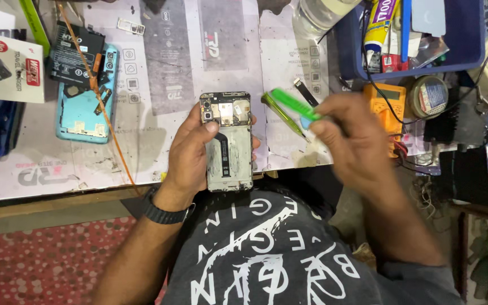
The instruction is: The person works on a disassembled smartphone, using a green plastic spudger to pry and adjust internal components. They briefly answer an incoming call on a separate phone before returning to the repair.
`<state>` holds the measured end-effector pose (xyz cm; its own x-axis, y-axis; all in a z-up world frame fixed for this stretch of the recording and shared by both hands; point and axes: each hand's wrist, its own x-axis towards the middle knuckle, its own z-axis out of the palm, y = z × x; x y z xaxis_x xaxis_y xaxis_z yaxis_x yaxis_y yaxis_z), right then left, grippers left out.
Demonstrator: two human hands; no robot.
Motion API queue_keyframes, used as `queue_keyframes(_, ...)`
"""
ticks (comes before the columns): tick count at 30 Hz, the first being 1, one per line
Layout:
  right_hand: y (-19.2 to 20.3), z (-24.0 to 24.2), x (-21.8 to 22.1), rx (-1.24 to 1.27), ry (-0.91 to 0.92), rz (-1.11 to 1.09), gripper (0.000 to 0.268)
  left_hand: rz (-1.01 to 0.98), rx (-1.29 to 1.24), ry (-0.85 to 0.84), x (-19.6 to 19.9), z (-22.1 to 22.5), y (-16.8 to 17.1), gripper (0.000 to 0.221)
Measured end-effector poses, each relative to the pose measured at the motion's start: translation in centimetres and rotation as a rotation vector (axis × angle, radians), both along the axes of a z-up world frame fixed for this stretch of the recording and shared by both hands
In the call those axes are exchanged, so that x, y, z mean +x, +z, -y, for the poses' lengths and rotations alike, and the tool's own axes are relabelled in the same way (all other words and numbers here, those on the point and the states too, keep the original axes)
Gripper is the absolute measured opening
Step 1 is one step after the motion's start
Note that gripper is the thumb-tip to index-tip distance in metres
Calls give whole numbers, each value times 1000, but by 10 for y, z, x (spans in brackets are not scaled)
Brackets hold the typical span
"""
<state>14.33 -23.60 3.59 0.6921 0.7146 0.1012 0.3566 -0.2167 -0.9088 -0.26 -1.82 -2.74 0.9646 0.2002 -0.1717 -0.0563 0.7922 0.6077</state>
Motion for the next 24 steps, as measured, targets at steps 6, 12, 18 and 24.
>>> queue_keyframes(6,-29,9,-11,43,-8,-324,39,34,-9,19,-1,0,-3,44)
queue_keyframes(12,-23,27,-7,359,143,-764,33,-4,-20,30,0,2,-1,43)
queue_keyframes(18,-46,29,-17,340,-70,-551,31,37,69,15,-2,1,-6,48)
queue_keyframes(24,-63,42,-20,503,-63,-524,28,44,55,-6,-3,3,-7,47)
